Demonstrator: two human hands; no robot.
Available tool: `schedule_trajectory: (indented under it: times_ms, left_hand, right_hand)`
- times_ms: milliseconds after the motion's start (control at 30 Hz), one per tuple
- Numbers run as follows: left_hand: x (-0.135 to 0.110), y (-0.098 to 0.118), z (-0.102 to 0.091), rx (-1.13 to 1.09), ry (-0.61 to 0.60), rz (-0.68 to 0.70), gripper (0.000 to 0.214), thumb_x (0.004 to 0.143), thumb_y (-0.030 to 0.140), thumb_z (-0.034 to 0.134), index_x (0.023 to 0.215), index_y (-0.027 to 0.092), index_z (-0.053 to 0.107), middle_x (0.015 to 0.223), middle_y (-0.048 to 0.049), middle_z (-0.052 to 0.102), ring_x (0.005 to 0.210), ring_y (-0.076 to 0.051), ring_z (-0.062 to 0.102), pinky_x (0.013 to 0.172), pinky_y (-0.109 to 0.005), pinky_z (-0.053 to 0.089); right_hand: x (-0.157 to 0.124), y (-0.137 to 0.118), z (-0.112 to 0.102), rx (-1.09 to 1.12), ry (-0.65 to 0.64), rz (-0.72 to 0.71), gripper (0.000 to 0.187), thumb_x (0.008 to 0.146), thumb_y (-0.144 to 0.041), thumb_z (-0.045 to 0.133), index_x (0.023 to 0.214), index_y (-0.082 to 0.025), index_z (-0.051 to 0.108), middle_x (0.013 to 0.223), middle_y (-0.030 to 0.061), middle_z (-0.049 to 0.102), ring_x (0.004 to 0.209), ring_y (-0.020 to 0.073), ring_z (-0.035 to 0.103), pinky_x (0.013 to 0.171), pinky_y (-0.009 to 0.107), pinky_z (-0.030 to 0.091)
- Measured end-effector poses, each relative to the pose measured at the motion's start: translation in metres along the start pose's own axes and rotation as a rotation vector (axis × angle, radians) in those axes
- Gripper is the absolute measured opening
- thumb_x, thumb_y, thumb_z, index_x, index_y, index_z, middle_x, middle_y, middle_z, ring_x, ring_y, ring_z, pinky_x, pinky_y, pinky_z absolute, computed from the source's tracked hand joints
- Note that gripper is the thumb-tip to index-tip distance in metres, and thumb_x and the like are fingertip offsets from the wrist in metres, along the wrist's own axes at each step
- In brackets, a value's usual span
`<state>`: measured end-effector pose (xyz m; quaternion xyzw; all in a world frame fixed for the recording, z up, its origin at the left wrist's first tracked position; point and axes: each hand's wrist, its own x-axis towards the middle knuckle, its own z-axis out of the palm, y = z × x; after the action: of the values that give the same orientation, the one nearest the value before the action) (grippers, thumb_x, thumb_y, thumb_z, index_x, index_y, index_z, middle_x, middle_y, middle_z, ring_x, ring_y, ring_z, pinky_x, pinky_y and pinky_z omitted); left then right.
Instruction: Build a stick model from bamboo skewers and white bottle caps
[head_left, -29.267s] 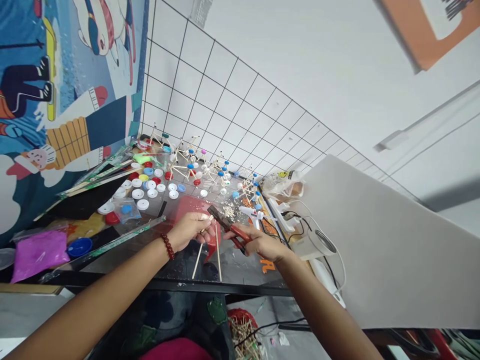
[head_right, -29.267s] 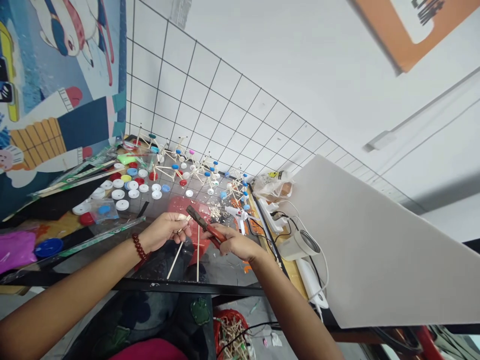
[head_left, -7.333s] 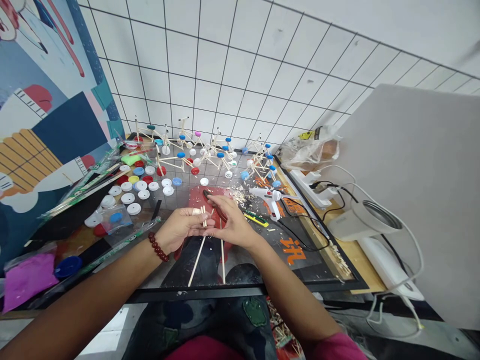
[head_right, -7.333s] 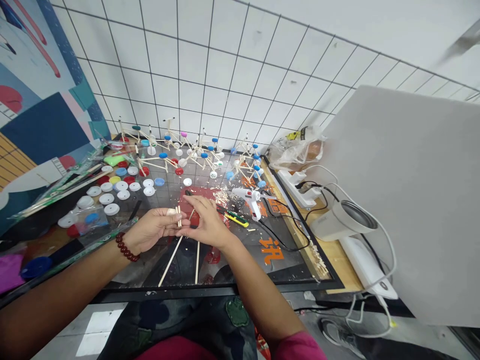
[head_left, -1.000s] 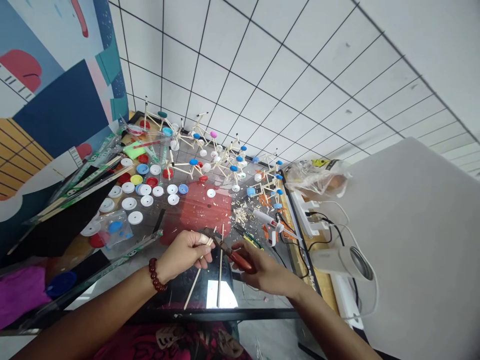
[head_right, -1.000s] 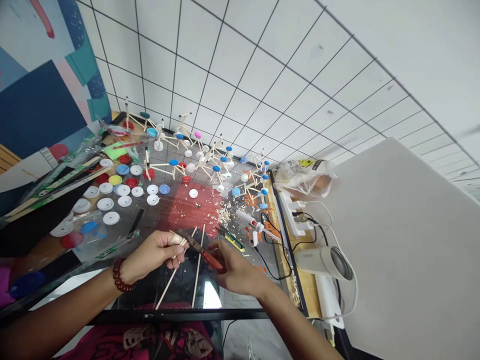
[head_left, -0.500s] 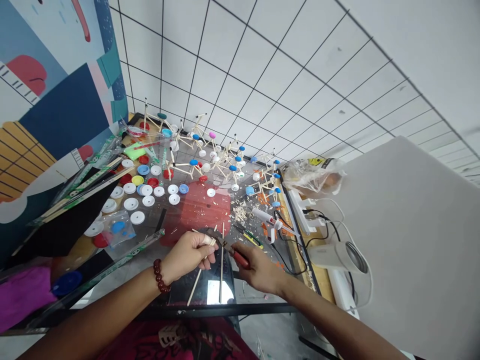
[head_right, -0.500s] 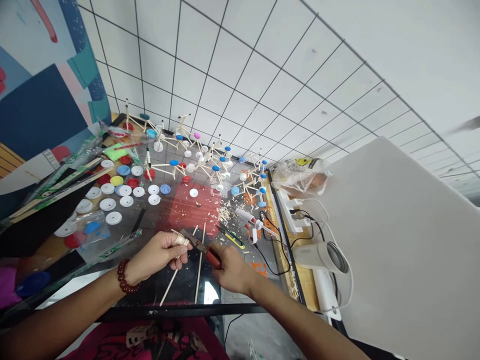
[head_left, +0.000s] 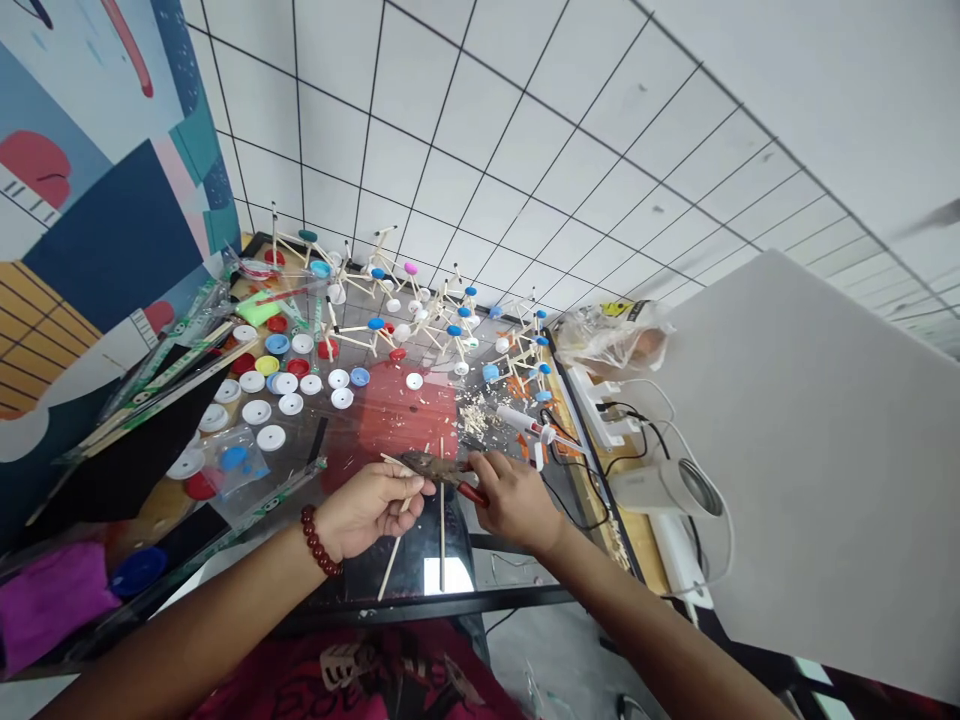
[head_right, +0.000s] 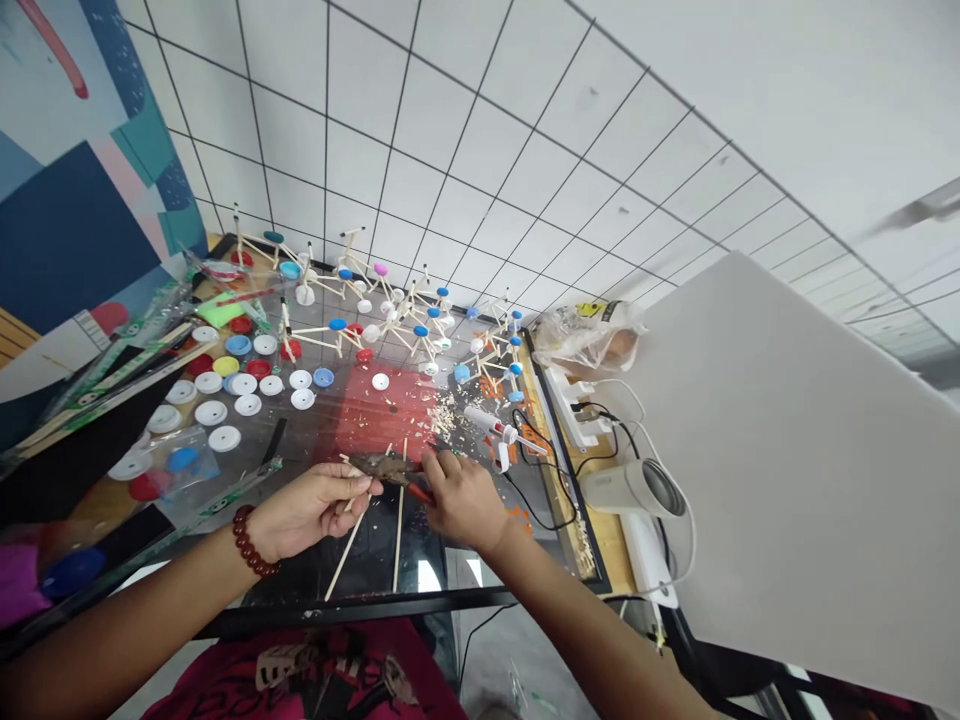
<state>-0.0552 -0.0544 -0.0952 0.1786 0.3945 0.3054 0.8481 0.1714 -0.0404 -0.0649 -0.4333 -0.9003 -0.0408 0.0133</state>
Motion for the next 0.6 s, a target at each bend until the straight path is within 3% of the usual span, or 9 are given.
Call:
schedule_trajectory:
  times_ms: [100, 233, 433, 600]
  left_hand:
    - [0.002, -0.001, -0.003, -0.040, 0.039, 0.104, 0.030, 0.066, 0.032, 0.081, 0.083, 0.009, 0.070, 0.057, 0.0001, 0.060, 0.046, -0.006, 0.054, 0.044, -0.015, 0.040]
    - [0.004, -0.001, -0.005, 0.045, 0.127, 0.311, 0.041, 0.064, 0.041, 0.082, 0.090, 0.011, 0.070, 0.070, -0.0046, 0.069, 0.060, -0.013, 0.065, 0.056, -0.023, 0.051]
    - [0.004, 0.000, -0.005, 0.080, 0.144, 0.293, 0.047, 0.063, 0.042, 0.083, 0.096, 0.011, 0.071, 0.075, -0.0066, 0.073, 0.065, -0.016, 0.068, 0.063, -0.027, 0.054]
    - [0.005, 0.001, -0.005, 0.078, 0.185, 0.247, 0.046, 0.060, 0.042, 0.086, 0.093, 0.011, 0.073, 0.080, -0.0096, 0.076, 0.075, -0.019, 0.071, 0.071, -0.029, 0.055]
  right_hand:
    - [0.000, 0.000, 0.000, -0.045, 0.142, 0.063, 0.024, 0.088, -0.024, 0.051, 0.108, -0.015, 0.059, 0.083, 0.0090, 0.065, 0.071, 0.0211, 0.060, 0.061, 0.030, 0.039]
    - [-0.002, -0.004, 0.003, 0.200, 0.111, 0.392, 0.028, 0.087, -0.032, 0.058, 0.110, -0.017, 0.057, 0.095, 0.0090, 0.068, 0.078, 0.0219, 0.065, 0.064, 0.030, 0.045]
    - [-0.019, -0.002, 0.034, 0.304, -0.003, 0.569, 0.047, 0.082, -0.055, 0.065, 0.109, -0.017, 0.060, 0.098, 0.0108, 0.066, 0.086, 0.0268, 0.066, 0.070, 0.035, 0.049]
    - [-0.031, -0.009, 0.053, 0.287, 0.017, 0.577, 0.047, 0.084, -0.054, 0.065, 0.111, -0.016, 0.059, 0.103, 0.0125, 0.062, 0.092, 0.0273, 0.064, 0.074, 0.036, 0.051]
